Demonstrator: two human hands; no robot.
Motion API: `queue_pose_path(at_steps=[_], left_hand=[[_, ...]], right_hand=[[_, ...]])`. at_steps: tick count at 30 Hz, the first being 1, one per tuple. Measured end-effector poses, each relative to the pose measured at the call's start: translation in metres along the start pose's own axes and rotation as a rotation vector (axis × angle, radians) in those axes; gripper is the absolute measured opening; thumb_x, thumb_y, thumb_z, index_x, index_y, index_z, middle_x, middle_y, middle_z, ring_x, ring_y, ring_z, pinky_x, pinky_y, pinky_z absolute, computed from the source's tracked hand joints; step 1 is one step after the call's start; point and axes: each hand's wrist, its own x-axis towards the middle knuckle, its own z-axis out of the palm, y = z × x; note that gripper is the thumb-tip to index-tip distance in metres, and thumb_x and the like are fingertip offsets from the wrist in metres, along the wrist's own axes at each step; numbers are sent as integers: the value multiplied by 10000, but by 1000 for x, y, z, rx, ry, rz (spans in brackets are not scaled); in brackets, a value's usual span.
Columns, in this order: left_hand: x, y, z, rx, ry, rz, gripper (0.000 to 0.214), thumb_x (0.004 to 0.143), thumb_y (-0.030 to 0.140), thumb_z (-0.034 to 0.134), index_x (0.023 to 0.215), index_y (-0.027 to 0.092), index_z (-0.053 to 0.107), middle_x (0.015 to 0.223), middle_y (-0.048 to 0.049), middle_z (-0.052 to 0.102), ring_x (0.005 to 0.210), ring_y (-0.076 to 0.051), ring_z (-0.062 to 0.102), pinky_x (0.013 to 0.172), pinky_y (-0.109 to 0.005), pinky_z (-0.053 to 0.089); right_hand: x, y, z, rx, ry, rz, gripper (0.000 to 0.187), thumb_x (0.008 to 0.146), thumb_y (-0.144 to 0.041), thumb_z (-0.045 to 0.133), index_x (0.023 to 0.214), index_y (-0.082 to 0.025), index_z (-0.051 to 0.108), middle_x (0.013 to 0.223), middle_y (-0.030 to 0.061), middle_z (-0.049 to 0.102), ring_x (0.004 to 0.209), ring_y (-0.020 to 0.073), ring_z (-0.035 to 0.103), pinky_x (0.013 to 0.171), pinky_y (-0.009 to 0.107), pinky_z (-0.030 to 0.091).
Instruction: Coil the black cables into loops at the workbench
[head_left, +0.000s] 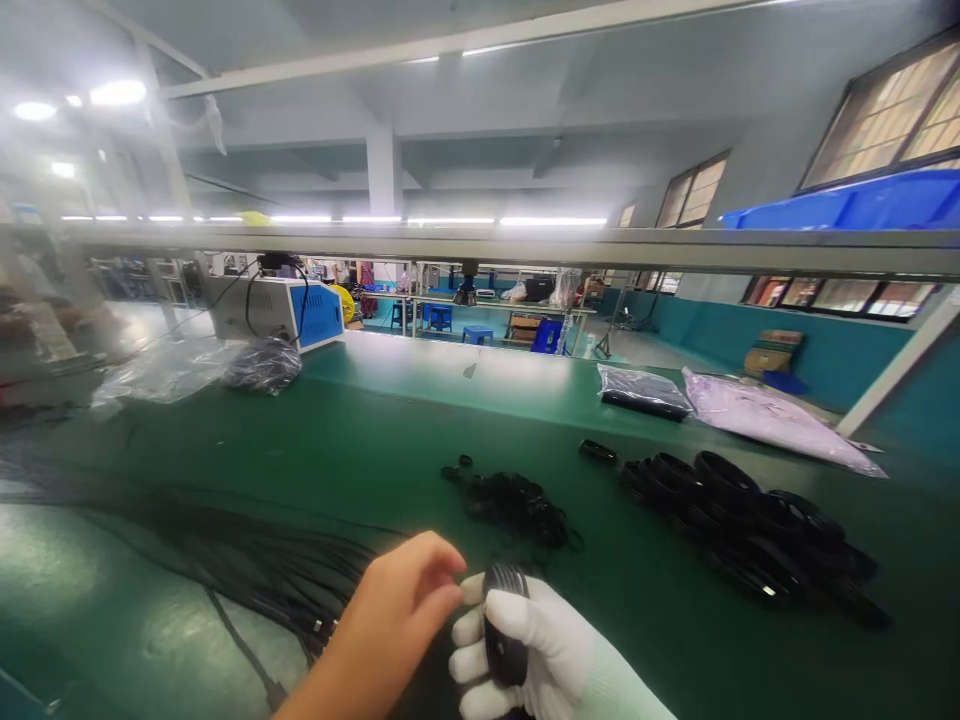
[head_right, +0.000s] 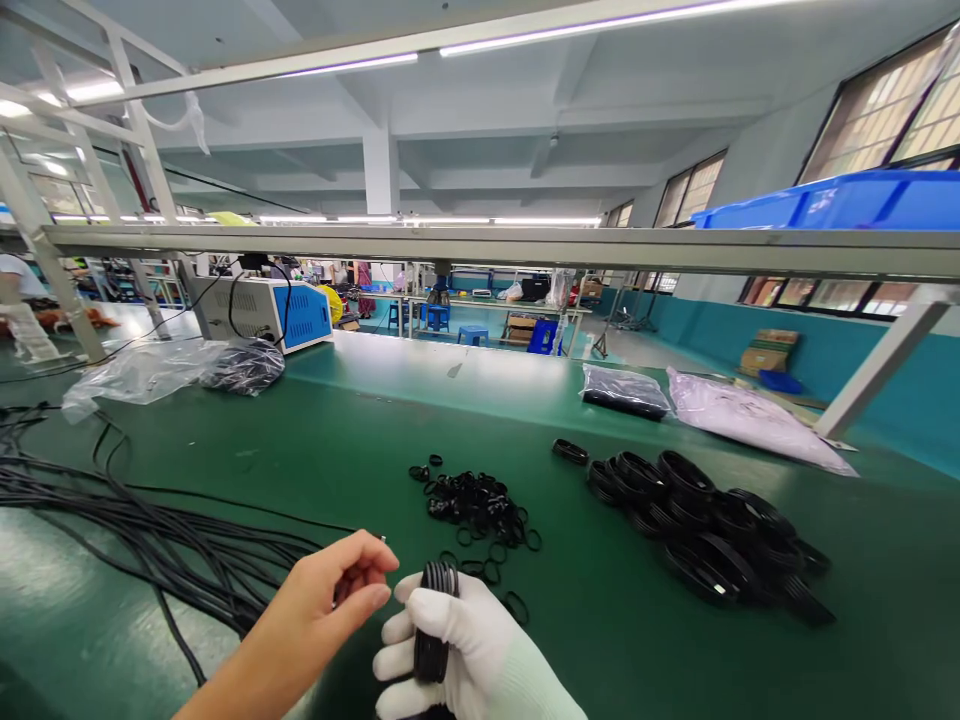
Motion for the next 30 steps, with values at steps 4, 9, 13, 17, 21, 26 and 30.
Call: queue_pose_path(at_steps=[4,9,13,17,21,26,30], left_hand=[[8,-1,6,85,3,-22,194,711,101,520,857,212,583,710,47,606,636,-118,526,586,-204,367],[12,-7,22,186,56,-25,156,680,57,461,710,198,521,601,50,554,565,-111,499,533,-205,328],[10,-9,24,217,80,20,144,675,65,466,701,194,525,607,40,554,568,-118,507,538,-211,332],[8,-13,26,248,91,74,139,682,72,466,701,189,537,625,36,543,574,-116,494,543,-215,332],[19,-19,10,156,37,78,146,715,127,527,817,200,602,725,30,606,648,-122,536,594,-207,380],[47,-31,-12,258,31,2,122,815,231,486,850,204,600,748,18,637,689,-136,560,627,-218,393],[56,-35,5,356,-102,61,143,711,117,527,743,221,619,758,39,648,728,-136,567,641,-215,361]], right_hand=[[2,1,4,-112,-32,31,364,766,-309,720,1019,-106,554,879,82,599,729,161,606,564,222,469],[5,-4,3,-331,13,-14,367,654,-322,767,905,-115,598,710,23,589,599,141,575,602,260,467],[4,-4,1,-468,47,9,217,655,-190,704,832,-129,595,650,19,603,604,150,570,623,260,456],[5,3,1,-425,56,-8,219,629,-162,672,833,-127,600,648,26,613,567,129,539,545,216,411],[2,-5,-2,-320,136,9,249,635,-221,689,849,-113,624,581,10,579,483,104,490,438,189,360],[-11,-39,-22,-64,431,-229,424,668,-336,781,1006,-153,604,760,31,636,628,136,590,449,185,424],[-14,-44,-30,-67,436,-221,433,683,-342,797,1014,-158,587,804,50,643,780,224,651,548,268,518]])
